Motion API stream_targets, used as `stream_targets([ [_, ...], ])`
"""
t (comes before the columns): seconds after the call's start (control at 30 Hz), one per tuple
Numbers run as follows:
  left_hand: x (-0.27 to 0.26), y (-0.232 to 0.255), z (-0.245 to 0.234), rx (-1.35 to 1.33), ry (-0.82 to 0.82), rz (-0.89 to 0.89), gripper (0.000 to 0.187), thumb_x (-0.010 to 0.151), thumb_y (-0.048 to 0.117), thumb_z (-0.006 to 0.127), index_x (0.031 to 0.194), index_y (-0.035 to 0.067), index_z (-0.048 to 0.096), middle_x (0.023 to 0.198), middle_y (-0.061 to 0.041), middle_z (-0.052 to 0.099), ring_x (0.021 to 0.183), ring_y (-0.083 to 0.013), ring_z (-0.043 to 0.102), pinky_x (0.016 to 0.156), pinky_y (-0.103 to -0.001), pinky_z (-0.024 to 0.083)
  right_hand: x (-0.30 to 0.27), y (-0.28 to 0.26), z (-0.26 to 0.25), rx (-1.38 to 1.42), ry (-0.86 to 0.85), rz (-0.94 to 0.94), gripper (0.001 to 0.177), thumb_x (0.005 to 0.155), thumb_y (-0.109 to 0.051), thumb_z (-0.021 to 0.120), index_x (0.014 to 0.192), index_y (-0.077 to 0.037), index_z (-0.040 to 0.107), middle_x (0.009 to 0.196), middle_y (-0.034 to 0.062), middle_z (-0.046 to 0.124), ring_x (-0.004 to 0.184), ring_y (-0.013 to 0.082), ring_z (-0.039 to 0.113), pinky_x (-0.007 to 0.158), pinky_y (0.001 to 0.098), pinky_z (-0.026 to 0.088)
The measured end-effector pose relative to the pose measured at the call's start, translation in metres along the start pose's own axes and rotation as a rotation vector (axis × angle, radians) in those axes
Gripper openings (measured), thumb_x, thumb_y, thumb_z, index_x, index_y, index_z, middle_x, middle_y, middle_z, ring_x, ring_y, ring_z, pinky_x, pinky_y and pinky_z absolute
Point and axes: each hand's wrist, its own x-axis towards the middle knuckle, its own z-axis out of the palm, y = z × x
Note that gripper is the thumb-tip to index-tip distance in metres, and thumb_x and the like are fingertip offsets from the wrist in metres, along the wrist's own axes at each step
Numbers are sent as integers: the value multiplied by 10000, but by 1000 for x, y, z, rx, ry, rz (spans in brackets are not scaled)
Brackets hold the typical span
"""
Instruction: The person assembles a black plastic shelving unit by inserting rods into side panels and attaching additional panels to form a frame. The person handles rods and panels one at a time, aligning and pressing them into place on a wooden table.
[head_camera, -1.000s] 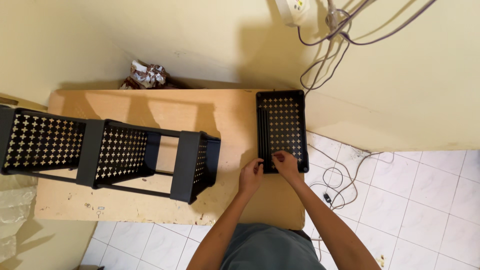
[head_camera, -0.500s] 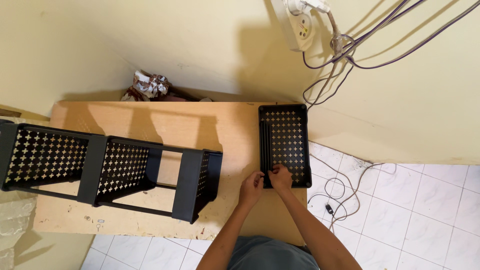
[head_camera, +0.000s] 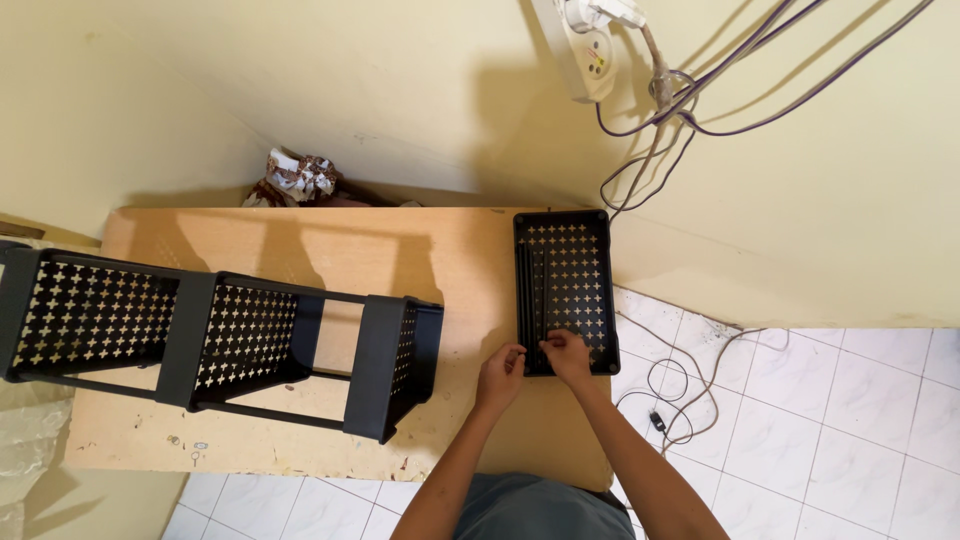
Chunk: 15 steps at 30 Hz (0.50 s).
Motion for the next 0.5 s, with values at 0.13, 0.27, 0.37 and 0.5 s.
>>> stream_targets([
  [0.13,-1,-5,1,-46,12,7,158,930,123,670,1075,85,719,830,-78,729,696,-172,686,656,-316,556,-7,0,-13,148,-31,-89,343,844,-193,819,1121,-11,735,914,96,767,798,166,728,699,305,590],
  [0.27,0,-6,0,-93,11,38,164,953,139,681,1089,59,726,855,-70,741,735,-144,682,686,-299,560,-13,14,-21,309,-84,-117,334,868,-160,789,1149,4,713,940,76,749,821,141,703,683,302,584],
  [0.37,2,-2,2,-181,21,82,202,955,176,712,1105,44,739,890,-51,762,794,-113,706,728,-275,566,-22,38,-26,361,-190,-126,334,900,-158,758,1192,-13,683,986,63,743,874,123,713,726,279,594],
  [0.5,3,7,1,-425,-80,30,303,978,205,692,1219,21,691,1024,-48,753,920,-107,712,826,-256,563,-45,68,-31,226,-259,-279,314,897,-128,765,1178,-3,701,965,69,760,838,130,707,737,267,583],
])
